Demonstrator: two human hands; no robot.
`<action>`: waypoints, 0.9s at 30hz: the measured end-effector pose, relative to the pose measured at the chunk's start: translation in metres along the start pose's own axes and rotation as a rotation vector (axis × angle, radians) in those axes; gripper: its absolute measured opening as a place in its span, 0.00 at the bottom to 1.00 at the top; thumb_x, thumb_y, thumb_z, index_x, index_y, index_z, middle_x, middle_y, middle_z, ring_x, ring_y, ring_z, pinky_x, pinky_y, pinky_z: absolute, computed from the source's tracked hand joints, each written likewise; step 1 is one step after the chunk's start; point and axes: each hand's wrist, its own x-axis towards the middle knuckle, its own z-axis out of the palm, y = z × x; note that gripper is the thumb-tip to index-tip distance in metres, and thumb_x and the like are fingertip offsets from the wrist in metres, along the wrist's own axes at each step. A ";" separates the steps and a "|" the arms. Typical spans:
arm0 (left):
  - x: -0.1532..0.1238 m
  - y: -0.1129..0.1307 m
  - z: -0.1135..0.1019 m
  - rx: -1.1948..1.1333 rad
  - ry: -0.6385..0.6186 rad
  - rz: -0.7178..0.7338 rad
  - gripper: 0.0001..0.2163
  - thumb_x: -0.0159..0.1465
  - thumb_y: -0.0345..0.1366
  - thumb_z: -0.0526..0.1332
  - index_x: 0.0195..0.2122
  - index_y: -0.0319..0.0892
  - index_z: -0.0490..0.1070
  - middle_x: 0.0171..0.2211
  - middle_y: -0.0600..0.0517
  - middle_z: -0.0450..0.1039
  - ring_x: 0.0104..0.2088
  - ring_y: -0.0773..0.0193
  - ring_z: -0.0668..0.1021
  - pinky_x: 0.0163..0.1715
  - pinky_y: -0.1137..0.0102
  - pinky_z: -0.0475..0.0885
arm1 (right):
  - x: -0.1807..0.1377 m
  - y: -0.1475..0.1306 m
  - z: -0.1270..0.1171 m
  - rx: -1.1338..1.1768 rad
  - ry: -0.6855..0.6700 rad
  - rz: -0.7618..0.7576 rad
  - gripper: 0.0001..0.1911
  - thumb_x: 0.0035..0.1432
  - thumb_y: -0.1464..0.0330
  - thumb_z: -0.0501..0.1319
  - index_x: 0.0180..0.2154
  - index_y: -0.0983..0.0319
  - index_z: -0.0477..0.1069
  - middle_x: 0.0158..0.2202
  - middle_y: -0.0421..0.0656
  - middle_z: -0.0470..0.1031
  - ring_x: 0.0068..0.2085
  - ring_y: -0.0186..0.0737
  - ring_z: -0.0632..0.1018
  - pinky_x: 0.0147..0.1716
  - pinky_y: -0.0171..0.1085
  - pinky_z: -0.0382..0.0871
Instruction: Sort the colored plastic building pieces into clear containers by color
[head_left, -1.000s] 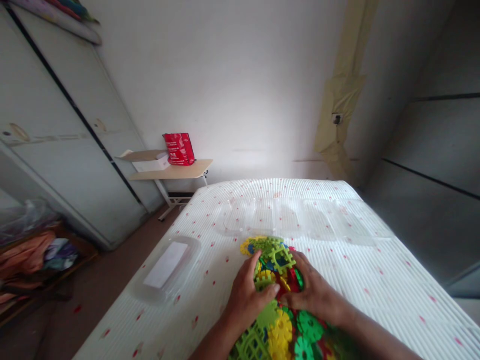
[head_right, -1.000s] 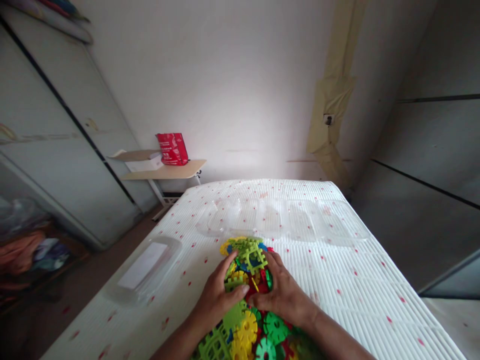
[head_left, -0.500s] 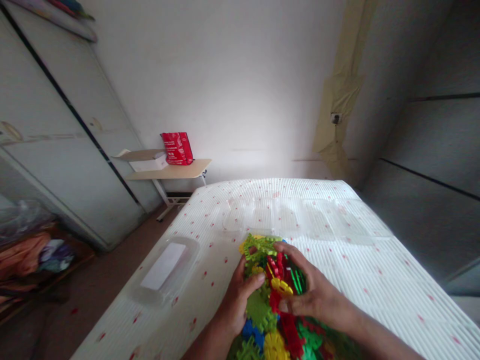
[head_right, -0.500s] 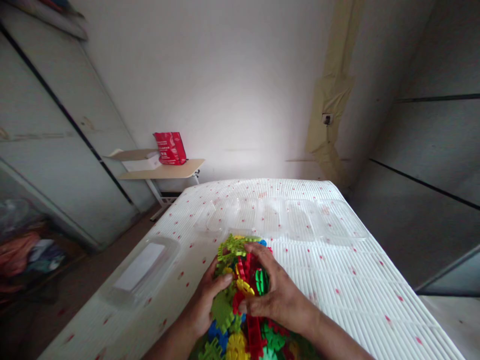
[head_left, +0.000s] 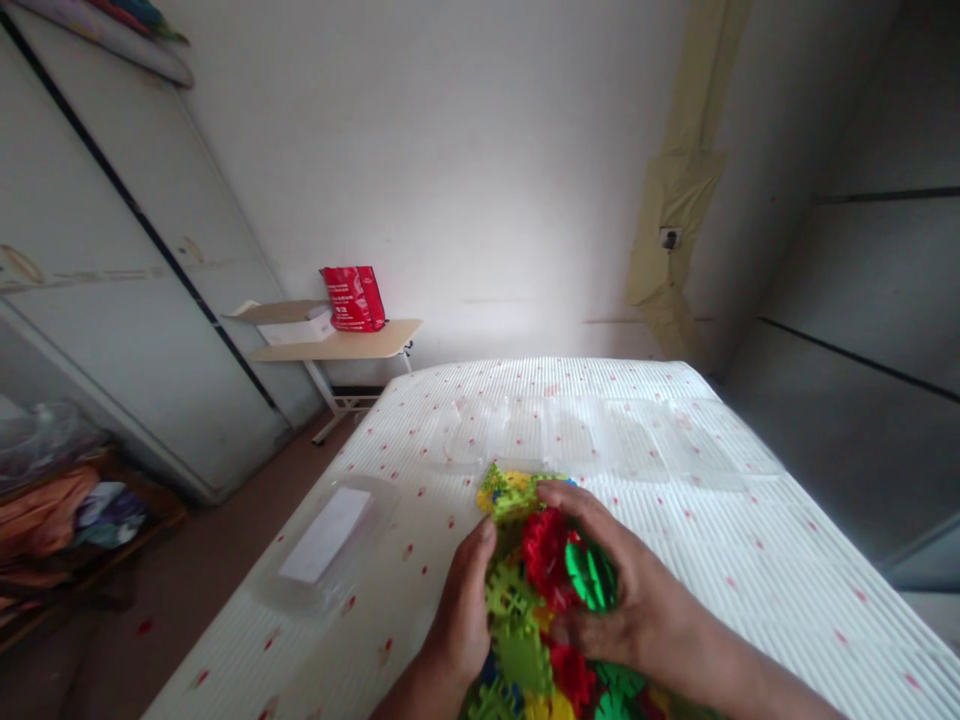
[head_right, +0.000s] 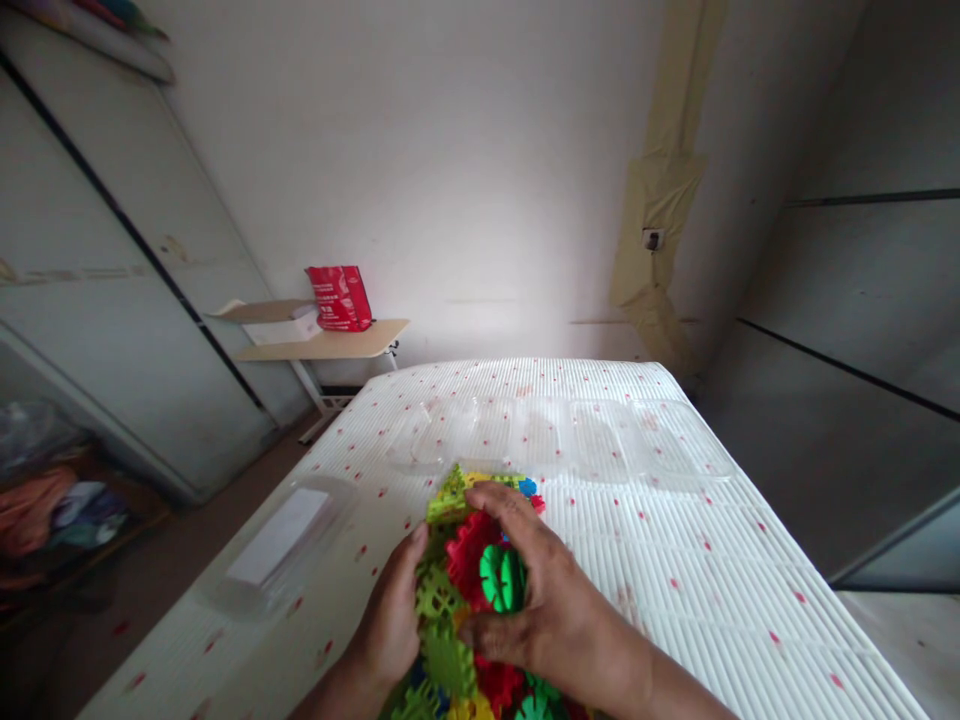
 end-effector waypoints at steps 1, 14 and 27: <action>0.000 -0.001 -0.001 -0.017 -0.004 -0.009 0.18 0.58 0.48 0.58 0.44 0.41 0.74 0.46 0.48 0.75 0.51 0.54 0.71 0.54 0.62 0.62 | 0.000 0.000 0.004 -0.017 -0.013 -0.005 0.44 0.42 0.73 0.65 0.60 0.51 0.51 0.63 0.43 0.51 0.63 0.51 0.53 0.60 0.53 0.49; 0.029 0.014 -0.027 0.675 0.121 0.413 0.14 0.61 0.45 0.54 0.35 0.41 0.72 0.36 0.48 0.74 0.39 0.59 0.75 0.43 0.66 0.67 | 0.007 0.014 0.004 -0.421 0.050 0.004 0.21 0.58 0.62 0.55 0.53 0.60 0.64 0.48 0.48 0.72 0.46 0.45 0.75 0.44 0.42 0.70; 0.076 -0.002 -0.021 1.341 0.032 0.419 0.18 0.63 0.43 0.49 0.48 0.45 0.70 0.50 0.49 0.72 0.53 0.58 0.70 0.55 0.63 0.60 | 0.044 0.092 0.004 -0.726 0.110 0.279 0.32 0.53 0.53 0.57 0.56 0.63 0.60 0.47 0.50 0.72 0.48 0.49 0.70 0.47 0.43 0.62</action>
